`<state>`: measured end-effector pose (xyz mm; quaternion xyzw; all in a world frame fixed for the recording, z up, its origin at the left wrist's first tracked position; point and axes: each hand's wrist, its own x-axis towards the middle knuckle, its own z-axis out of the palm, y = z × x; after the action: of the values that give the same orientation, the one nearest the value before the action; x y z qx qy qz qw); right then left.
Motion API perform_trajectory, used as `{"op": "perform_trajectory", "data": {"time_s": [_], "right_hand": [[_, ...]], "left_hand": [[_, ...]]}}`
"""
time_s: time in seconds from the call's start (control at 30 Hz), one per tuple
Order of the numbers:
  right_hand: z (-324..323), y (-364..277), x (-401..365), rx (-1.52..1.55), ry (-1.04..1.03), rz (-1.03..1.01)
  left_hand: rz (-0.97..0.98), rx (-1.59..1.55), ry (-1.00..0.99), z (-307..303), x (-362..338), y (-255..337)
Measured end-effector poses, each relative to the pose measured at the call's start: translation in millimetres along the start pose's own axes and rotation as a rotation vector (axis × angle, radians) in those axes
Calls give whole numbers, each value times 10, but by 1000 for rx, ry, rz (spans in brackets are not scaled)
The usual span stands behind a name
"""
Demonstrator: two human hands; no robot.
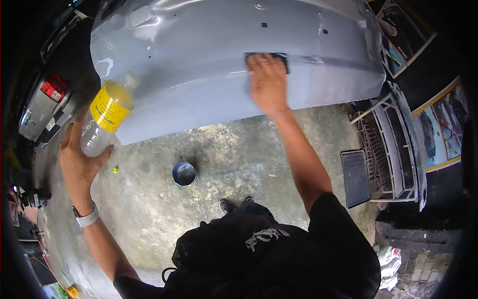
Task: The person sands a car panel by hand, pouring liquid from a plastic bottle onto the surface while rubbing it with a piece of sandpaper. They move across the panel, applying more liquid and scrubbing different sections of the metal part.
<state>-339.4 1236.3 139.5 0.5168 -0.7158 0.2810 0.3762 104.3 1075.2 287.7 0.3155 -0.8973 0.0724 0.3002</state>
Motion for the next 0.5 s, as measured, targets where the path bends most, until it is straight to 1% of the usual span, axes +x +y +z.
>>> {"op": "perform_trajectory", "data": {"time_s": [0.07, 0.1, 0.13, 0.17, 0.23, 0.27, 0.3, 0.33, 0.37, 0.4, 0.43, 0.47, 0.5], "right_hand": [[238, -662, 59, 76, -93, -78], [289, -932, 73, 60, -142, -134], [271, -1111, 57, 125, -152, -160], [261, -1170, 22, 239, -7, -177], [254, -957, -67, 191, -77, -257], [182, -762, -102, 101, -143, -253], [85, -478, -159, 15, -210, -253], [-12, -113, -244, 28, -145, -204], [-88, 302, -347, 44, -83, -157], [-120, 687, -436, 87, 27, -84], [-180, 1028, -545, 37, 29, 4], [-230, 1268, -633, 29, 52, 82], [-173, 1237, -662, 39, 50, 76]], "left_hand": [[56, 25, -21, 30, 205, 233], [91, 48, -35, 52, 326, 401], [116, 77, -55, 42, 435, 648], [132, 77, -55, 73, 545, 847], [268, 158, -90, 151, 769, 1167], [267, 161, -89, 189, 872, 1313], [323, 217, -121, 228, 973, 1438], [372, 273, -158, 253, 1047, 1517], [354, 281, -164, 268, 1102, 1556], [414, 355, -139, 276, 1155, 1577], [478, 429, -117, 268, 1188, 1582], [498, 453, -111, 237, 1211, 1578], [488, 460, -115, 203, 1231, 1572]]}}
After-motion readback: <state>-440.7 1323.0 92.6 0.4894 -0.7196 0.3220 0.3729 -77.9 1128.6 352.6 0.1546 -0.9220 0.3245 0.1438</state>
